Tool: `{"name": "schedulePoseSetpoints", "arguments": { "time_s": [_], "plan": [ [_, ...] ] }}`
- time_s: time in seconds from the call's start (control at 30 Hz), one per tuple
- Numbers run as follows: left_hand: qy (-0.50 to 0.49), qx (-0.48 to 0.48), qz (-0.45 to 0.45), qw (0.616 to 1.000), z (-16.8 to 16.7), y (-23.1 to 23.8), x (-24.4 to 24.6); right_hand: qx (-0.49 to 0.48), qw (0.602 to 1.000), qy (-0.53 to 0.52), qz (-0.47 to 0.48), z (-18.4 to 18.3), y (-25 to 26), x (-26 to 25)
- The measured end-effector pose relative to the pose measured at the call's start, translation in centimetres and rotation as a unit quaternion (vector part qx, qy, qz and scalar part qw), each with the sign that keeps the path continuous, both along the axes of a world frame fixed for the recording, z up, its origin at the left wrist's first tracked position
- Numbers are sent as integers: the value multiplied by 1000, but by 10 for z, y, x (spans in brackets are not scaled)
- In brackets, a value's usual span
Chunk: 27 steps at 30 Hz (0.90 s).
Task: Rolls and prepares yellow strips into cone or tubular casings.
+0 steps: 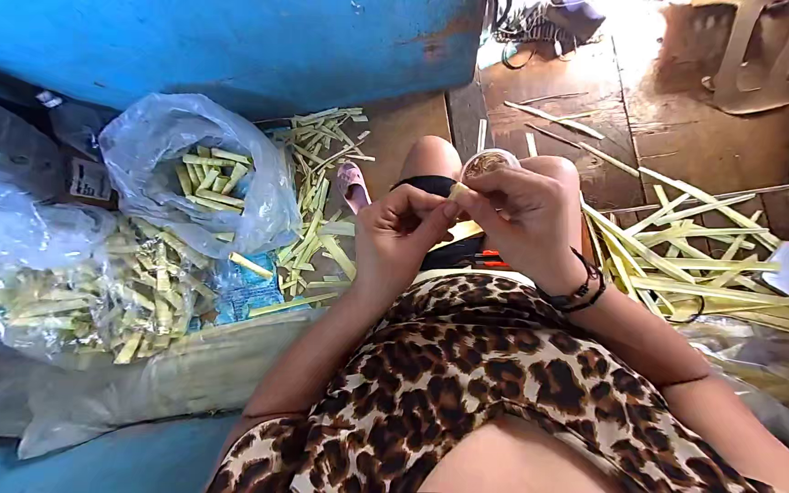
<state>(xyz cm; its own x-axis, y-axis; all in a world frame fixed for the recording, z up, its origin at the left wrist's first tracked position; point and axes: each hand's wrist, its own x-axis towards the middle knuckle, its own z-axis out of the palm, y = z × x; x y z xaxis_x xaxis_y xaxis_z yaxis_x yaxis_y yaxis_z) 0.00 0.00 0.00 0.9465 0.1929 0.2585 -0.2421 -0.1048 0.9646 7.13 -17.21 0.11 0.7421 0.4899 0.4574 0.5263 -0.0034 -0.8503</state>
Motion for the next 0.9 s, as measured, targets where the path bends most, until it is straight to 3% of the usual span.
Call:
{"name": "schedulePoseSetpoints", "arguments": {
  "time_s": [0.13, 0.27, 0.4, 0.47, 0.57, 0.67, 0.8, 0.9],
  "plan": [
    [-1, 131, -4, 991, 4, 4, 0, -22, 999, -32, -32, -2, 2, 1],
    [32, -7, 3, 999, 4, 2, 4, 60, 997, 35, 41, -2, 4, -1],
    [132, -85, -64, 986, 5, 8, 4, 64, 983, -166, -43, -16, 6, 4],
    [127, -100, -83, 983, 7, 8, 0, 62, 976, -207, -40, -19, 5, 6],
    [99, -78, -72, 989, 7, 7, 0, 53, 997, -63, 12, -11, 0, 4],
    [76, -56, -74, 993, 3, 9, 1, 37, 990, 112, 76, -8, -8, 4],
    [66, -13, -38, 997, -4, 11, 6, 32, 992, 107, 59, -17, -5, 3],
    [19, 62, 21, 998, -9, 5, 10, 79, 966, 231, 80, -27, -2, 2]
  ]
}}
